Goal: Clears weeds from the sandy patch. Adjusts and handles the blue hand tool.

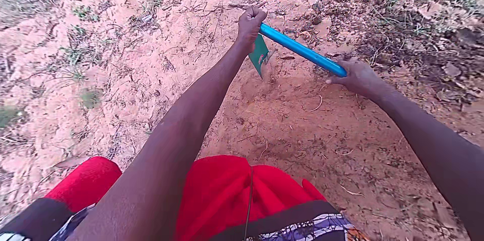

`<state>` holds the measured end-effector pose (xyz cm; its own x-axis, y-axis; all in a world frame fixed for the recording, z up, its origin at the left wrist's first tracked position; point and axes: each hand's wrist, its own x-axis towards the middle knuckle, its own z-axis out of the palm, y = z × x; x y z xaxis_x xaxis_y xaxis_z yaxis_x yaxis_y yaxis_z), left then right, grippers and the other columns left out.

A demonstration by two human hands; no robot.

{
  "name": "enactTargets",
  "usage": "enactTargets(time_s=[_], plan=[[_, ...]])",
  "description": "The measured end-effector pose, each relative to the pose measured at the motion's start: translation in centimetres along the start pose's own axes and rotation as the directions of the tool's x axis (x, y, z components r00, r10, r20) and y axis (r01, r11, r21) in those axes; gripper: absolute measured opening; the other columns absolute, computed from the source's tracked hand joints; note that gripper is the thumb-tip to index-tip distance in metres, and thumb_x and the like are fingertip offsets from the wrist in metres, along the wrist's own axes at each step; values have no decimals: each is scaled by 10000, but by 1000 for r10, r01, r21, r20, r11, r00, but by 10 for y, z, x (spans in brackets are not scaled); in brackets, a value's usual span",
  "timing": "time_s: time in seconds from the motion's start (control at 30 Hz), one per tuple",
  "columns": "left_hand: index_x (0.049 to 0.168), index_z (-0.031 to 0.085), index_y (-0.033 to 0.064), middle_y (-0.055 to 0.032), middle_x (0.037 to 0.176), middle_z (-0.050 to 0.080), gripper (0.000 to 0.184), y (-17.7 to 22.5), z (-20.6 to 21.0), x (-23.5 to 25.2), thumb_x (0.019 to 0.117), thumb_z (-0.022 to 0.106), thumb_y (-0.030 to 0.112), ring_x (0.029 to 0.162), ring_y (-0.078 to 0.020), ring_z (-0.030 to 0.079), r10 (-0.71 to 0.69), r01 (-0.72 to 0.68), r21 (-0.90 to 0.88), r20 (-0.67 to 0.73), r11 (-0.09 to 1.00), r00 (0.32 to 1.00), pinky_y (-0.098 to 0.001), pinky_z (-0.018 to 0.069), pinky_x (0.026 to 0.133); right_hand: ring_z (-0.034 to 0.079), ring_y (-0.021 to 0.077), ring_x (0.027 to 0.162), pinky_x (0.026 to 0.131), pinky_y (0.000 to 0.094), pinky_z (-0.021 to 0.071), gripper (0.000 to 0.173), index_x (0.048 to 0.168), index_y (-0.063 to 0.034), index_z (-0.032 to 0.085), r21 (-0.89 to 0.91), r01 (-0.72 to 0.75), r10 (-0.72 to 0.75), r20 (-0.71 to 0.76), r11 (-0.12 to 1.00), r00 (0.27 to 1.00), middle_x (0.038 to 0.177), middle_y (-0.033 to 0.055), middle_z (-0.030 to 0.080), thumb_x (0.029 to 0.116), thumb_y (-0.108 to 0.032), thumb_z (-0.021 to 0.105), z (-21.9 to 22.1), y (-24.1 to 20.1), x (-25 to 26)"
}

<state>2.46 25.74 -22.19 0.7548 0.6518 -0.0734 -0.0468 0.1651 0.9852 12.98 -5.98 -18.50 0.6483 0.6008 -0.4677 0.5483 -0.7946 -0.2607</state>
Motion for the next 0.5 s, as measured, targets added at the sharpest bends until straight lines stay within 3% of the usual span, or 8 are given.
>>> enactTargets(time_s=[0.07,0.17,0.3,0.4,0.5], plan=[[947,579,42,-44,929,576,69,2,19,-3,1014,569,54,839,-118,575,27,-27,0,17,1000,999,-300,509,763,649,467,888,776,682,477,396,1205,-19,641,31,-35,35,-3,999,999,930,274,664,950,-295,766,-1,7,-19],[1001,599,36,-36,910,565,21,10,46,-12,1005,581,48,789,-106,560,29,-28,-22,66,999,997,-275,498,722,636,459,813,706,667,474,383,1108,7,623,7,-76,76,-49,997,996,850,262,634,941,-302,775,-10,27,-44],[1081,597,3,-46,889,555,87,20,91,-37,1001,565,4,750,-104,539,-12,28,-128,128,991,992,-259,480,686,645,508,835,695,706,472,381,1182,-53,635,-98,-188,177,-114,977,978,864,286,650,940,-315,767,-43,62,-84],[1105,616,-15,-94,939,580,116,36,144,-54,1026,601,69,841,-158,564,-22,43,-107,197,993,980,-325,492,778,623,528,795,668,732,442,310,1166,-22,652,-57,-253,238,-199,966,951,850,316,634,947,-206,771,-60,97,-125],[1083,629,-19,-134,984,615,119,65,205,-63,1017,623,80,905,-198,594,26,3,-92,314,996,949,-370,505,815,612,584,853,700,783,423,340,1156,20,617,-20,-359,327,-364,933,872,898,366,621,951,-206,766,-77,147,-172]])
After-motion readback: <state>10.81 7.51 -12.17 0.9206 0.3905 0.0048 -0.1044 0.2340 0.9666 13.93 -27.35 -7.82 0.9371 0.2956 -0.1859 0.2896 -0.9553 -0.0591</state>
